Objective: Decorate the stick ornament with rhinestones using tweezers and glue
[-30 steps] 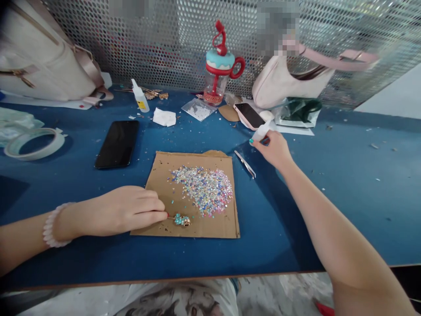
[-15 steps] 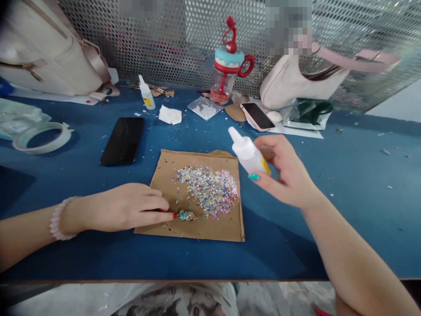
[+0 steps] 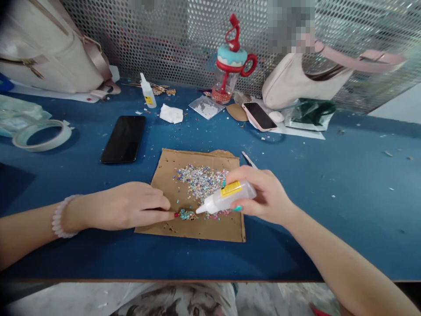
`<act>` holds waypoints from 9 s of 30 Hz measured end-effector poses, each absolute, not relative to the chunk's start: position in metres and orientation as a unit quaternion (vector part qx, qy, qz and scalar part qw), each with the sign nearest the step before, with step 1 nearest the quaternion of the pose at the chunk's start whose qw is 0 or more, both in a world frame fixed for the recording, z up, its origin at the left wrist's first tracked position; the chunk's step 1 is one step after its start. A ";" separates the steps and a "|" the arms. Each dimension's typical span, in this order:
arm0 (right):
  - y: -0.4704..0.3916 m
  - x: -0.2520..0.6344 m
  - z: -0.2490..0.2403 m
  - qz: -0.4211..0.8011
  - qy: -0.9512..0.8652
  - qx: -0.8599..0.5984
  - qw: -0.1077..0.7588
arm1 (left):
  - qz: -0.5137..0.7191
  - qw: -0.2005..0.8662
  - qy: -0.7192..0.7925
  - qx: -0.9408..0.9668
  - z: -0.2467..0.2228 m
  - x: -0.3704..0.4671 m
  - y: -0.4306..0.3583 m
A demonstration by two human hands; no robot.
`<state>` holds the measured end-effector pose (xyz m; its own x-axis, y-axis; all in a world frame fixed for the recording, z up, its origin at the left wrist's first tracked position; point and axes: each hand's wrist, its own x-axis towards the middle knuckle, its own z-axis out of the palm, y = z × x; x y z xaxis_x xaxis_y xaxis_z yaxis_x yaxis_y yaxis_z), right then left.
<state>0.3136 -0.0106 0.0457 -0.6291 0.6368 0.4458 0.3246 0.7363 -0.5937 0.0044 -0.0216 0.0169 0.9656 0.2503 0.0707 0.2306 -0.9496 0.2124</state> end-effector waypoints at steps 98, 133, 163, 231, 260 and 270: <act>-0.027 0.300 0.033 0.164 -0.917 -0.241 0.274 | 0.037 0.267 0.249 0.930 0.020 0.012 -0.023; -0.026 0.297 0.042 0.142 -0.926 -0.227 0.268 | 0.022 0.288 0.268 0.919 0.021 0.011 -0.023; -0.033 0.290 0.034 0.159 -0.908 -0.253 0.293 | 0.038 0.289 0.258 0.921 0.018 0.011 -0.024; -0.033 0.291 0.035 0.168 -0.918 -0.211 0.291 | 0.018 0.307 0.269 0.913 0.025 0.013 -0.023; -0.033 0.297 0.037 0.125 -0.927 -0.216 0.279 | 0.013 0.308 0.274 0.911 0.024 0.012 -0.022; -0.033 0.286 0.046 0.135 -0.931 -0.211 0.267 | 0.028 0.314 0.267 0.911 0.023 0.012 -0.022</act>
<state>0.2859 -0.0333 0.0465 -0.7689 0.4643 0.4395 0.3205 0.8748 -0.3634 0.0115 -0.0219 0.0225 0.8556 0.5044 -0.1164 0.4690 -0.6600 0.5869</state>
